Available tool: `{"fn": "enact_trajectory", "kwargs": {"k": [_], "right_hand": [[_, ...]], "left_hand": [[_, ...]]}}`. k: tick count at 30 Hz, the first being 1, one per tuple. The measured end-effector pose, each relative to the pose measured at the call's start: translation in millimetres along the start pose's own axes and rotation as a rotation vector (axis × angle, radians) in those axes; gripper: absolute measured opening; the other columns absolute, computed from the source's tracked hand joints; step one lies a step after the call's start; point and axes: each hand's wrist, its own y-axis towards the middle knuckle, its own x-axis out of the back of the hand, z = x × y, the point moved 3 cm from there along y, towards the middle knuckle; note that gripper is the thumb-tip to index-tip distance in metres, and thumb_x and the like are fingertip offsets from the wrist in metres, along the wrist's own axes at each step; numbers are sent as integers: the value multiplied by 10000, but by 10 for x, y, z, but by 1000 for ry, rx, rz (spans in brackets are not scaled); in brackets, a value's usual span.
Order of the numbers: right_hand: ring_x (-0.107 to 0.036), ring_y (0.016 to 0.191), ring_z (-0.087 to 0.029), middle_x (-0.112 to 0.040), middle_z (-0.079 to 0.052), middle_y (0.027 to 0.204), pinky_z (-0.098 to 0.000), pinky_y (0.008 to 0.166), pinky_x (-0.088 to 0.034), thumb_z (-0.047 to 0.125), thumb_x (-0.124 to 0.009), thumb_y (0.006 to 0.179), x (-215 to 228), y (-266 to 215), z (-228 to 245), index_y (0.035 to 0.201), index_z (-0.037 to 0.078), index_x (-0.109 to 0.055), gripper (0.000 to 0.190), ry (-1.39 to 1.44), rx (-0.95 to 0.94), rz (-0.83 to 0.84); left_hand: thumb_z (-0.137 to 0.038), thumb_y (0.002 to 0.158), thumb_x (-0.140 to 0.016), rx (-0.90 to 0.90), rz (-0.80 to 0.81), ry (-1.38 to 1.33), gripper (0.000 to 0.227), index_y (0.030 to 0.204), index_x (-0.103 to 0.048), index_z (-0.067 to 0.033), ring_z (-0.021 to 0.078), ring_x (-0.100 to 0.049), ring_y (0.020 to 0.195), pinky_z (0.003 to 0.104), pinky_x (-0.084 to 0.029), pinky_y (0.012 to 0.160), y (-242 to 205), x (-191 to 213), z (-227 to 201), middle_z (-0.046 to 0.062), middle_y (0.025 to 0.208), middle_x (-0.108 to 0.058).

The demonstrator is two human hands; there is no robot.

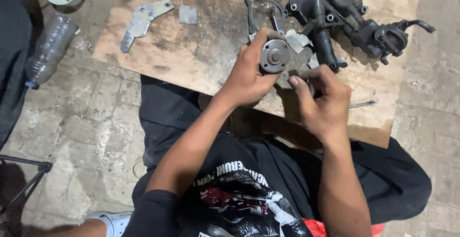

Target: The person sits on the floor and uses a sanding block to smooth the surface of a circular metal part held in their left hand. They rotate the part to sand different areas and then use a metal rod to clean or adjust the center of the part.

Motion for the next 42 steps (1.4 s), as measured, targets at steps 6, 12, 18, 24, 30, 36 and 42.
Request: {"fn": "enact_trajectory", "kwargs": {"k": [6, 12, 18, 24, 30, 36, 42], "right_hand": [[-478, 503, -219, -505, -86, 591, -324, 545, -408, 112, -724, 1067, 70, 56, -74, 995, 54, -660, 113, 61, 162, -110], [-526, 625, -149, -636, -96, 788, -270, 586, -419, -46, -674, 1039, 96, 122, 58, 1040, -48, -580, 94, 82, 129, -66], [-489, 612, -154, -610, -88, 756, -276, 584, -396, -4, -692, 1034, 98, 100, 22, 1000, -50, -598, 110, 47, 127, -82], [-480, 612, -142, -608, -83, 752, -270, 581, -384, -39, -677, 1040, 95, 132, 72, 1015, -56, -599, 83, 67, 154, -86], [-478, 614, -142, -606, -83, 759, -270, 574, -385, -1, -671, 1040, 67, 132, 66, 1025, -52, -613, 78, 67, 145, -85], [-471, 640, -152, -582, -80, 758, -283, 611, -415, -8, -662, 1038, 44, 142, 104, 1015, -50, -596, 82, 96, 142, -96], [-512, 655, -151, -619, -98, 787, -276, 621, -426, 0, -652, 1050, 15, 159, 93, 1027, -54, -582, 91, 146, 133, -117]], "left_hand": [[50, 830, -721, -38, -21, -89, 448, 1193, -547, -147, 349, -730, 904, 473, -560, 855, 13, -37, 101, 143, 953, -703], [-63, 814, -719, 23, 192, -25, 656, 1382, -403, -153, 290, -684, 1148, 476, -566, 1056, 24, 33, 54, 103, 1257, -639], [-81, 848, -697, 34, 202, -35, 566, 1365, -471, -124, 267, -669, 1135, 402, -538, 1035, 10, 129, 6, 104, 1271, -646], [-103, 871, -749, -54, 223, -3, 557, 1352, -470, -84, 267, -713, 1048, 401, -586, 956, 54, 172, -48, 114, 1188, -693], [-75, 829, -814, -41, 175, 55, 571, 1287, -473, -53, 248, -731, 923, 363, -597, 812, 56, 165, -78, 124, 1097, -706], [-107, 800, -855, -36, 26, 22, 555, 1122, -404, -62, 252, -754, 909, 353, -628, 786, 52, 60, -36, 151, 1132, -699], [-119, 830, -867, 49, 147, 46, 799, 1431, -352, -223, 271, -752, 1113, 401, -644, 939, 7, 92, 23, 88, 1287, -657]]}}
